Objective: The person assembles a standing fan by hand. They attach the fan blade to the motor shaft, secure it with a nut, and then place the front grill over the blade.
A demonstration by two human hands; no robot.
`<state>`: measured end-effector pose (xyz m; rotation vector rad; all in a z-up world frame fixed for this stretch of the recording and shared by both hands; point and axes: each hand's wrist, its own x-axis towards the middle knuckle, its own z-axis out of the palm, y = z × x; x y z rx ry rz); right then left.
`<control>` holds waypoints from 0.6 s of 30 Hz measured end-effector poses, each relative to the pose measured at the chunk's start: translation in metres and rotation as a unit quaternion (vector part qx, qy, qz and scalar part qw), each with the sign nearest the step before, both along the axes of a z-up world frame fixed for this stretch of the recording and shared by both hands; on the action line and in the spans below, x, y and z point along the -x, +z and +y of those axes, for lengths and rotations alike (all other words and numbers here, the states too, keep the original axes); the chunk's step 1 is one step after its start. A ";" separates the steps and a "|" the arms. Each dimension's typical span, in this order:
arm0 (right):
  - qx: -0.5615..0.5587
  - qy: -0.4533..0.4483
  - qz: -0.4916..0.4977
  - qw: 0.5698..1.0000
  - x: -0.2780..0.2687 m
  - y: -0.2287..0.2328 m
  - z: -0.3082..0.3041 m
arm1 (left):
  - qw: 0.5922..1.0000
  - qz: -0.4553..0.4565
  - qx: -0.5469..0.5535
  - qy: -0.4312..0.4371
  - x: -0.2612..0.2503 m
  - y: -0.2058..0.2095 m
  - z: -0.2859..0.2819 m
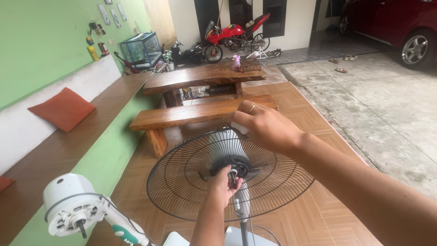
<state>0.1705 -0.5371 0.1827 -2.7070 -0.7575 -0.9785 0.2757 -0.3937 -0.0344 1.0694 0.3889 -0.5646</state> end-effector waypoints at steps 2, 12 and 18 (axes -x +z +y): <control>0.009 0.021 -0.015 1.000 -0.007 0.001 0.002 | 0.999 -0.001 -0.033 -0.021 -0.001 0.004 -0.002; -0.025 0.041 -0.051 0.998 -0.029 0.000 -0.006 | 0.990 -0.055 -0.023 -0.131 -0.009 0.002 0.023; 0.007 0.036 -0.063 0.997 -0.035 -0.002 -0.003 | 0.994 -0.042 -0.037 -0.099 -0.014 0.001 0.012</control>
